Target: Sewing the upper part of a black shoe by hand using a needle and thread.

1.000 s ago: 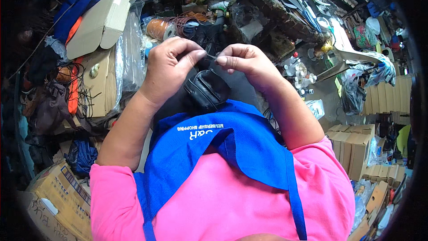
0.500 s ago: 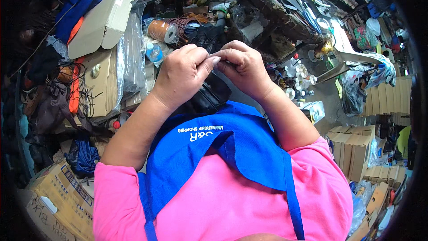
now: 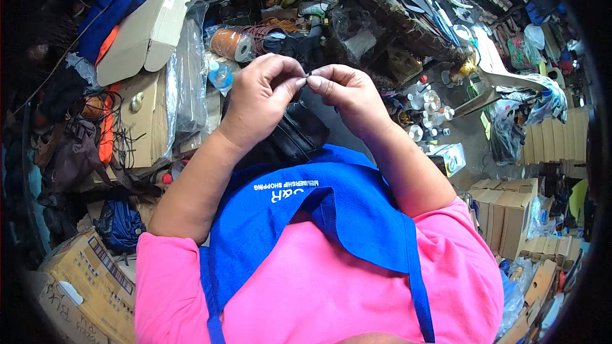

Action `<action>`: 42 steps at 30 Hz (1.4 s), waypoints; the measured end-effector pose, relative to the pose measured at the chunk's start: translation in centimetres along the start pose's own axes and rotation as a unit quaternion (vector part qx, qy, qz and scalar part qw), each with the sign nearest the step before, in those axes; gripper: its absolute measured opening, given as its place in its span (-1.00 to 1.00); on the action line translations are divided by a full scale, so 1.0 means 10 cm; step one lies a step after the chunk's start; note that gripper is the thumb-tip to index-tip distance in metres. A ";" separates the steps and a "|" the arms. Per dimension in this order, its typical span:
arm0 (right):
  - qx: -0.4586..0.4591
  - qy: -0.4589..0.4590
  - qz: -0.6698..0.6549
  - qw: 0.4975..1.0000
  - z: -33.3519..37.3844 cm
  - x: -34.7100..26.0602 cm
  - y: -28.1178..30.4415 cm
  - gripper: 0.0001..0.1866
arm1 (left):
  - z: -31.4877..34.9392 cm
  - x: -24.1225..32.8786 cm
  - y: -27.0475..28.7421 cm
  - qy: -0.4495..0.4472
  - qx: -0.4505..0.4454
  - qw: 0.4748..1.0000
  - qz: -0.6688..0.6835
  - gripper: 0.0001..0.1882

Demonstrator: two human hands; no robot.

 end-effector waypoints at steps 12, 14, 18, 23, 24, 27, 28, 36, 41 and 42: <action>0.009 -0.110 -0.151 0.982 0.07 0.15 0.03 -0.80 | 0.09 -0.19 -0.04 0.087 -0.044 0.981 0.165 -0.76; 0.004 -0.102 -0.144 0.984 0.06 0.14 0.03 -0.79 | 0.10 -0.21 -0.08 0.100 -0.043 0.979 0.172 -0.77; -0.012 -0.042 -0.069 0.997 0.06 0.04 0.03 -0.83 | 0.08 -0.26 -0.10 0.105 -0.037 0.981 0.159 -0.81; -0.020 0.013 -0.005 1.000 0.07 -0.06 0.01 -0.82 | 0.07 -0.30 -0.13 0.123 -0.041 0.970 0.205 -0.83; -0.023 0.015 -0.003 1.000 0.06 -0.06 0.01 -0.82 | 0.06 -0.29 -0.13 0.123 -0.041 0.970 0.205 -0.83; -0.034 0.030 0.013 0.999 0.06 -0.05 0.02 -0.82 | 0.06 -0.32 -0.16 0.159 -0.055 0.954 0.247 -0.84; -0.040 0.041 0.027 0.998 0.05 -0.06 0.01 -0.81 | 0.06 -0.34 -0.17 0.168 -0.061 0.950 0.256 -0.86; -0.023 0.123 0.238 0.963 0.05 -0.33 0.08 -0.78 | -0.01 -0.15 -0.07 0.110 -0.074 0.989 0.062 -0.94; -0.023 0.093 0.281 0.955 0.04 -0.32 0.15 -0.80 | -0.04 0.11 0.00 0.056 -0.071 0.992 -0.088 -0.92; -0.023 0.092 0.281 0.955 0.04 -0.31 0.15 -0.80 | -0.04 0.10 0.01 0.056 -0.072 0.992 -0.088 -0.92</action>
Point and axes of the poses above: each hand's wrist, its own z-axis away from the middle knuckle, its own y-axis out of the back of the hand, x = y × z, the point moved 8 cm from there along -z, towards the middle knuckle, and after that the axes turned 7 degrees about y, right-handed, at the moved point
